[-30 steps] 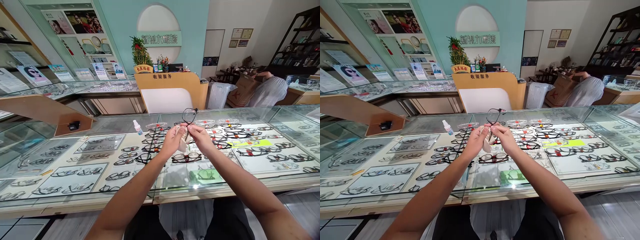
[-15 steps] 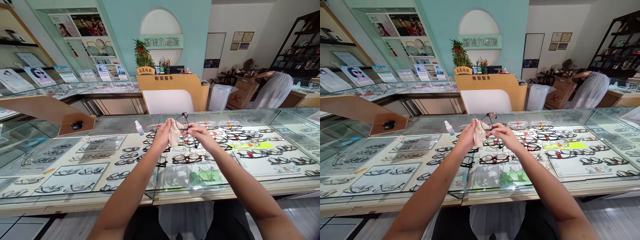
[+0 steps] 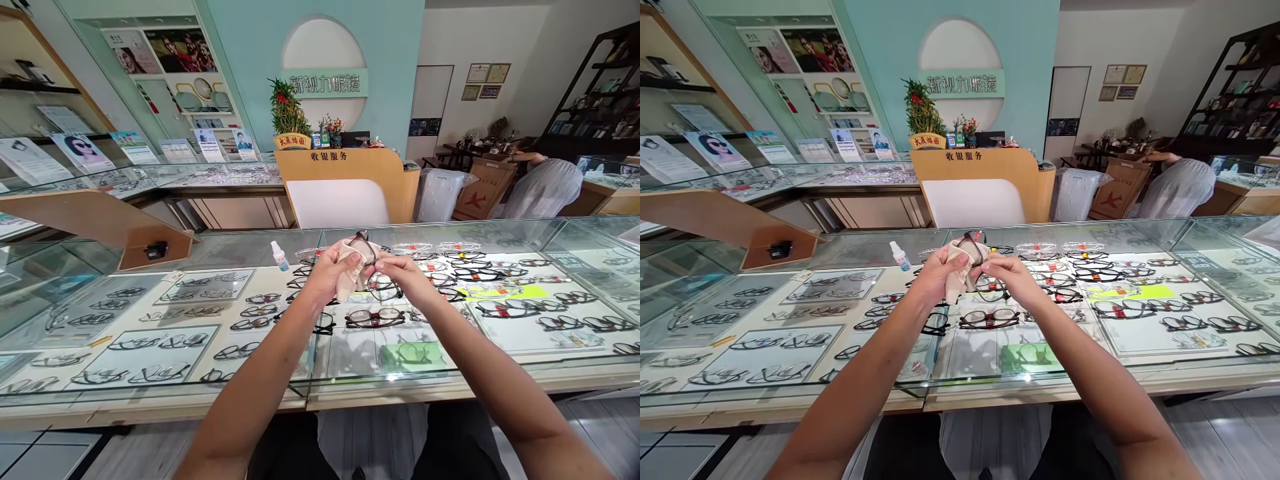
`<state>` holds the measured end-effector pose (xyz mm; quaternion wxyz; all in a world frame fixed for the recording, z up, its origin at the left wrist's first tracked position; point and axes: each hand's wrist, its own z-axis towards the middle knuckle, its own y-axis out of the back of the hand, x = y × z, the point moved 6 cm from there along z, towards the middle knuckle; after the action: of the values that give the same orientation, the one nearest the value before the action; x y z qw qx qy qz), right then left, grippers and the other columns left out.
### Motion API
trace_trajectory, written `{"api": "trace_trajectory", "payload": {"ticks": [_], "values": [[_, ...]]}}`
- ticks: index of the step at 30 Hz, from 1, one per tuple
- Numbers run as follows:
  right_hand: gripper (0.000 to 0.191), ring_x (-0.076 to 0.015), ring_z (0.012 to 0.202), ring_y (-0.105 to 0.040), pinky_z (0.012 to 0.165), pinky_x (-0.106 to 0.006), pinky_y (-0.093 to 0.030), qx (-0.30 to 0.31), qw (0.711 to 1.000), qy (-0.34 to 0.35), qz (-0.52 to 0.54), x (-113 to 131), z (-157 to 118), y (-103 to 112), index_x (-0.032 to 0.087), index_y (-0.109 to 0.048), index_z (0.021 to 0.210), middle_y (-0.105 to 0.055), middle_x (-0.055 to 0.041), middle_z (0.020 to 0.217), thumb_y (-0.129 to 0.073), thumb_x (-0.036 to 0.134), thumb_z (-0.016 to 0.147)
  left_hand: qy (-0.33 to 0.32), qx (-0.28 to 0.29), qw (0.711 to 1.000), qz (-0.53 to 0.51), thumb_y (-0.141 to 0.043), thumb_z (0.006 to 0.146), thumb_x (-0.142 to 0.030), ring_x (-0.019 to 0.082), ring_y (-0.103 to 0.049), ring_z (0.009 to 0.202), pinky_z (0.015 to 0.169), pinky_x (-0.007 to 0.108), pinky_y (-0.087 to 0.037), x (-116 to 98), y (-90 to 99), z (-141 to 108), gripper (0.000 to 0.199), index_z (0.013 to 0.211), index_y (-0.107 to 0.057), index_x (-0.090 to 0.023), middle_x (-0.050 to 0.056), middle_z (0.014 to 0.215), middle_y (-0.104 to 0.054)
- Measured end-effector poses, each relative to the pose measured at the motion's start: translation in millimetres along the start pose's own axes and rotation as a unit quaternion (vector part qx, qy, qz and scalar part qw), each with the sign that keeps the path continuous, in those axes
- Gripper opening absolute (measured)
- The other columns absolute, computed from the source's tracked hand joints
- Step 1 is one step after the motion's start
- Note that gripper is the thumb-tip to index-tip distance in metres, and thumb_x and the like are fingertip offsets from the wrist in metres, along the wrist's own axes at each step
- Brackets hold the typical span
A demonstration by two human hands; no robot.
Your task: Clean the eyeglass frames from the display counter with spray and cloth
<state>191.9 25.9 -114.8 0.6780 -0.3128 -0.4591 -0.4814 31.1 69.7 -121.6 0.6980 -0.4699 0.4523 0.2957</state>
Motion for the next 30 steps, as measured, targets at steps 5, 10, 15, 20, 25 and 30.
{"api": "trace_trajectory", "payload": {"ticks": [5,10,15,20,25,30], "values": [[0.028,-0.0254,0.097,-0.064,0.092,-0.038,-0.047,-0.023,0.999,-0.029,0.028,-11.1,-2.7,-1.0,0.028,-0.089,0.092,-0.076,-0.0055,0.097,-0.074,0.051,0.096,0.001,0.055,0.998,0.025,-0.101,0.068,-0.044,0.014,-0.063,0.06,0.056,0.028,-0.056,2.6,-13.0,-8.4,0.055,0.104,-0.071,-0.016,0.0,0.076,-0.071],[0.037,-0.0248,0.094,-0.065,0.089,-0.039,-0.048,0.023,0.999,-0.017,-0.029,-1.7,-4.4,-17.1,0.027,-0.089,0.09,-0.077,-0.005,0.094,-0.074,0.06,0.095,-0.081,-0.027,0.994,0.068,-0.099,0.067,-0.057,0.009,-0.053,0.05,0.048,0.022,-0.041,-1.4,-12.1,-7.9,0.054,0.078,-0.065,-0.016,-0.002,0.063,-0.064],[0.038,-0.0257,0.098,-0.066,0.093,-0.04,-0.049,0.03,0.998,0.009,-0.056,10.4,-6.0,-19.9,0.027,-0.088,0.089,-0.076,-0.0054,0.099,-0.071,0.06,0.097,-0.082,-0.039,0.995,0.034,-0.088,0.075,-0.071,0.008,-0.05,0.047,0.048,0.021,-0.038,-4.5,-12.6,-6.3,0.061,0.072,-0.062,-0.016,-0.002,0.057,-0.058],[0.034,-0.0253,0.096,-0.064,0.082,-0.036,-0.049,-0.003,1.0,-0.027,0.005,3.7,-5.7,-4.8,0.027,-0.086,0.084,-0.076,-0.006,0.096,-0.071,0.054,0.098,-0.006,0.057,0.998,0.024,-0.095,0.073,-0.06,0.015,-0.062,0.054,0.054,0.028,-0.052,-6.7,-15.5,-8.5,0.057,0.1,-0.07,-0.016,0.001,0.069,-0.068],[0.033,-0.023,0.091,-0.064,0.083,-0.035,-0.048,-0.024,0.995,-0.066,0.07,-7.0,-6.7,-7.8,0.025,-0.086,0.083,-0.076,-0.0053,0.091,-0.076,0.054,0.093,-0.039,0.049,0.996,0.058,-0.102,0.066,-0.041,0.014,-0.065,0.06,0.056,0.024,-0.052,-10.6,-17.7,-14.3,0.061,0.111,-0.069,-0.019,-0.001,0.078,-0.072],[0.038,-0.0227,0.085,-0.066,0.088,-0.038,-0.049,0.025,0.998,-0.041,0.042,3.6,-7.2,-26.6,0.025,-0.086,0.081,-0.076,-0.0044,0.084,-0.078,0.061,0.09,-0.081,-0.014,0.995,0.055,-0.097,0.073,-0.05,0.009,-0.057,0.053,0.052,0.021,-0.045,-7.3,-17.6,-15.1,0.048,0.085,-0.064,-0.018,-0.002,0.071,-0.068]]}}
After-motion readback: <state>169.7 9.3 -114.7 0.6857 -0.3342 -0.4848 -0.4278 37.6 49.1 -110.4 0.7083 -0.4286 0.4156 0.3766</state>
